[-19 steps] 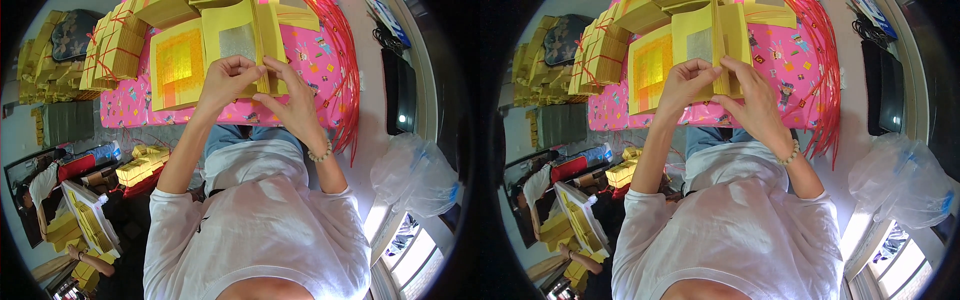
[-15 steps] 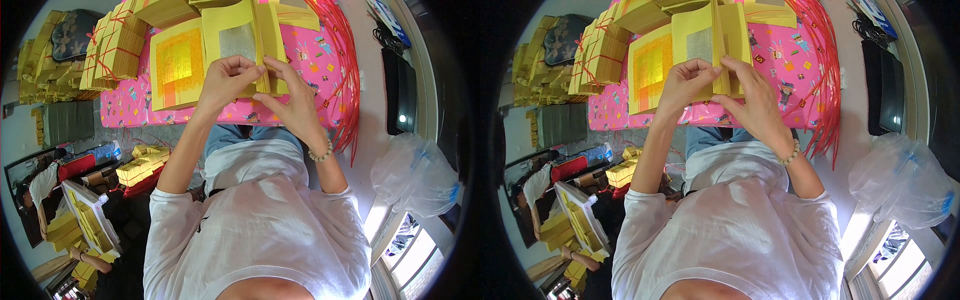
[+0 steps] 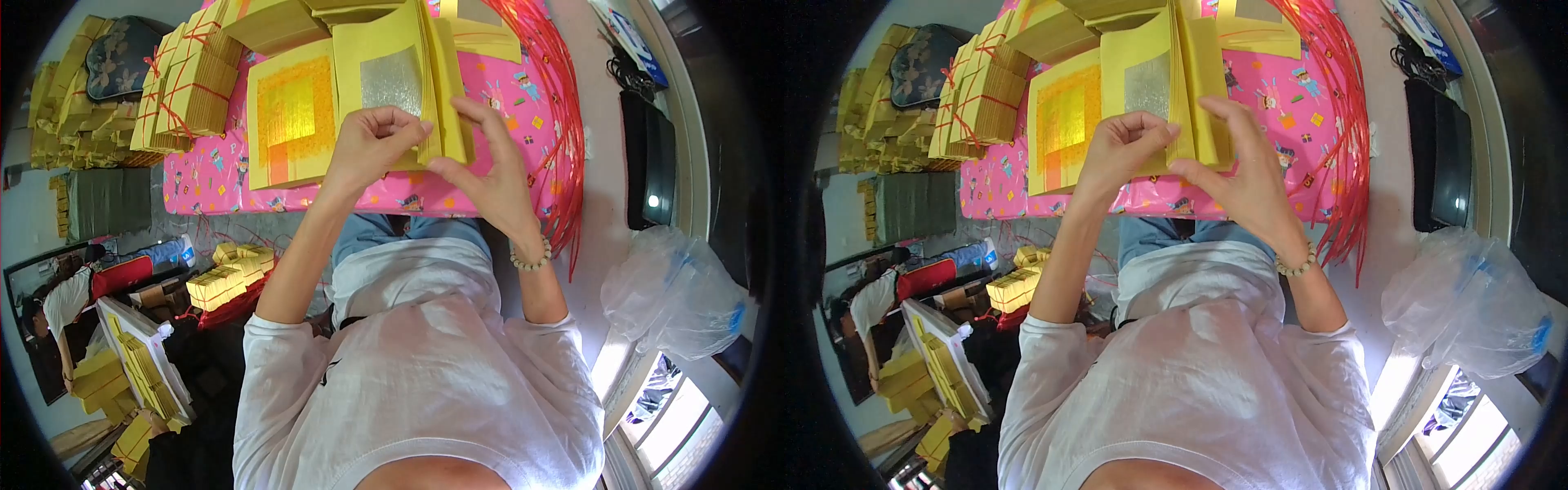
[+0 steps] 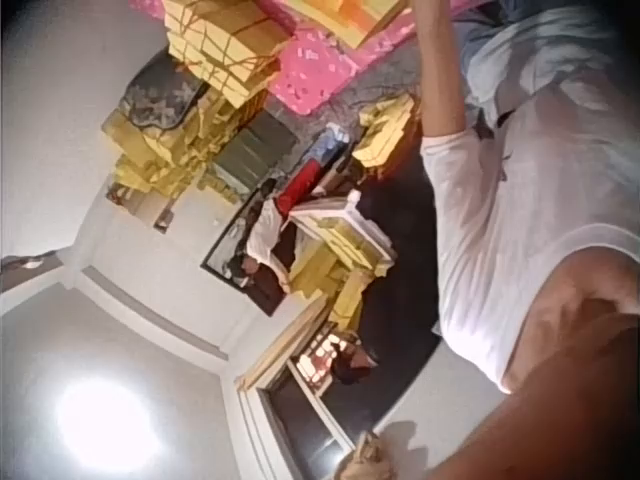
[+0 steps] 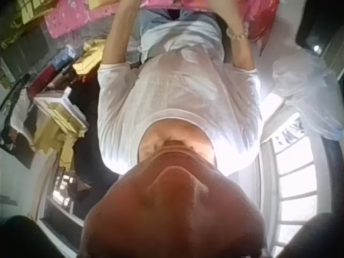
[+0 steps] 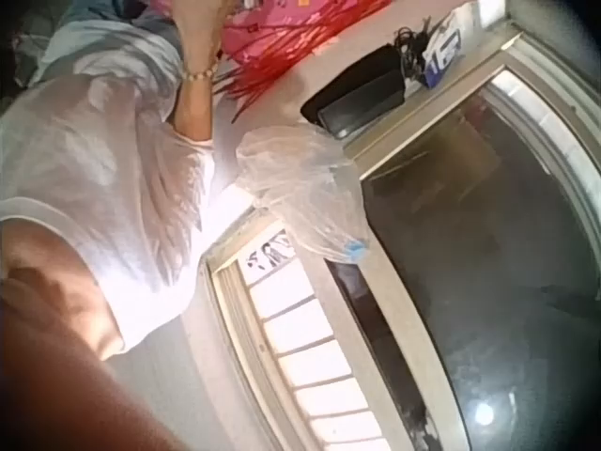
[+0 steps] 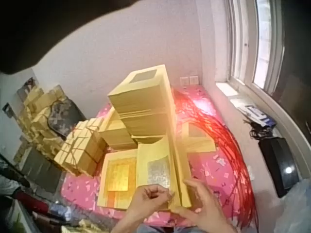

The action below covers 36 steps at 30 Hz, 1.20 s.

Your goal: Folding and stacking sheets of joss paper at a workspace.

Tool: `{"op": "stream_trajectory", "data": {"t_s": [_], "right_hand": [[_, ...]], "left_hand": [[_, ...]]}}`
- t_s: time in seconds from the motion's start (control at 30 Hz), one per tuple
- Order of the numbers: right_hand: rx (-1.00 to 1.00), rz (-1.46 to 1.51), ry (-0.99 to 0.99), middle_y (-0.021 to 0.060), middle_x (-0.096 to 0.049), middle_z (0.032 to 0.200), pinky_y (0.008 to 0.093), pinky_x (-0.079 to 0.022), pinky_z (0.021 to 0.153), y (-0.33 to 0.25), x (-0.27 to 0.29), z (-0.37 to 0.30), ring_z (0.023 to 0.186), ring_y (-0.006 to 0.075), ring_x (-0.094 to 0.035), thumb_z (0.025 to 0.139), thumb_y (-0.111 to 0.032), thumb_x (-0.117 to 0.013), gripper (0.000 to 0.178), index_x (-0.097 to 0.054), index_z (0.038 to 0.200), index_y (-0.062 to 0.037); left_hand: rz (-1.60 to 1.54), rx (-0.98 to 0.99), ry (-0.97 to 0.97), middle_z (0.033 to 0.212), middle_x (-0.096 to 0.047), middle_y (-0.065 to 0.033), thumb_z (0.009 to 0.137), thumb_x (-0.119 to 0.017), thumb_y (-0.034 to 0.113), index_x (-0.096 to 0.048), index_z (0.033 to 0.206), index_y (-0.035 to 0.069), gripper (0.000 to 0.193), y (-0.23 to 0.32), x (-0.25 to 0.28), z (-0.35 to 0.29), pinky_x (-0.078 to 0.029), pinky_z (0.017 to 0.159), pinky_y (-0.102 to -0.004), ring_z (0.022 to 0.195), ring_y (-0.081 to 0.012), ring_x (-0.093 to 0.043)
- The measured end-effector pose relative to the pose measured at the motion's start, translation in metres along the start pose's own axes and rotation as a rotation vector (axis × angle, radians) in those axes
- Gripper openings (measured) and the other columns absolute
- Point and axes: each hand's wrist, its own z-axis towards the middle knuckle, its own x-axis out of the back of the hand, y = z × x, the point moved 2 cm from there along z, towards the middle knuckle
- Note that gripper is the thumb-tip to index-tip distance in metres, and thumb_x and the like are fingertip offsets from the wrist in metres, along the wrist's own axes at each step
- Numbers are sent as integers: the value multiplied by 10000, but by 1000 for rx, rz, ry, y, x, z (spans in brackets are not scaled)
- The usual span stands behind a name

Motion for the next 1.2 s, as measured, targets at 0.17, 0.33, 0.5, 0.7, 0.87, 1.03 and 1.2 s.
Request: {"op": "stream_trajectory", "data": {"t_s": [0.17, 0.33, 0.5, 0.7, 0.87, 1.03, 1.2], "right_hand": [[-153, 57, 147, 125, -620, 1107, 339, -505, 792, 8, 13, 33, 955, 227, -627, 848, -271, -710, 487, -543, 1221, -5], [-366, 228, -102, 154, -668, 972, 322, -505, 710, 26, 1, 80, 801, 201, -648, 890, -357, -651, 503, -548, 1179, 41], [-241, 206, -279, 85, -637, 1062, 250, -493, 784, 76, -16, 96, 907, 105, -602, 934, -105, -563, 330, -519, 1228, 39], [-225, 394, -220, 88, -613, 1125, 255, -483, 854, 48, -19, 83, 1002, 116, -592, 924, 28, -496, 372, -448, 1292, 41], [-87, 573, -92, 89, -592, 1139, 279, -464, 885, 7, -8, 80, 1012, 140, -582, 952, 8, -479, 315, -448, 1265, 22], [121, 502, 45, 81, -566, 1152, 263, -418, 930, -6, -3, 92, 1082, 121, -528, 952, -5, -496, 291, -460, 1240, 7], [103, 430, 17, 51, -553, 1066, 255, -409, 920, 14, -8, 86, 1041, 113, -521, 931, 4, -538, 265, -485, 1187, -35]], "left_hand": [[-16, -65, 10, 708, -647, 14, 840, -711, 126, -698, 823, 12, 115, -4, 0, 0, -415, 546, -167, 618, -7, -537], [20, -38, 23, 659, -615, 43, 833, -730, 174, -695, 804, 16, 164, -7, -1, 0, -376, 511, -170, 562, -5, -490], [100, -84, -3, 700, -642, 9, 844, -728, 227, -688, 852, 6, 225, -1, -3, 3, -426, 569, -195, 623, -33, -534], [74, -386, 331, 997, -644, -77, 870, -691, 206, -571, 1163, -1, 378, 10, 36, 5, -479, 736, -253, 810, -120, -607], [170, -472, 485, 1238, -539, -107, 894, -651, 135, -413, 1325, 11, 508, 30, 54, 13, -400, 963, -303, 1135, -168, -508], [-121, -742, 291, 1131, -585, -64, 905, -607, 29, -461, 1235, 22, 361, 43, 51, 28, -421, 913, -251, 1058, -123, -545], [-79, -718, 314, 1089, -593, -47, 917, -593, 29, -458, 1239, 30, 349, 25, 48, 29, -428, 864, -207, 1005, -92, -556]]}}
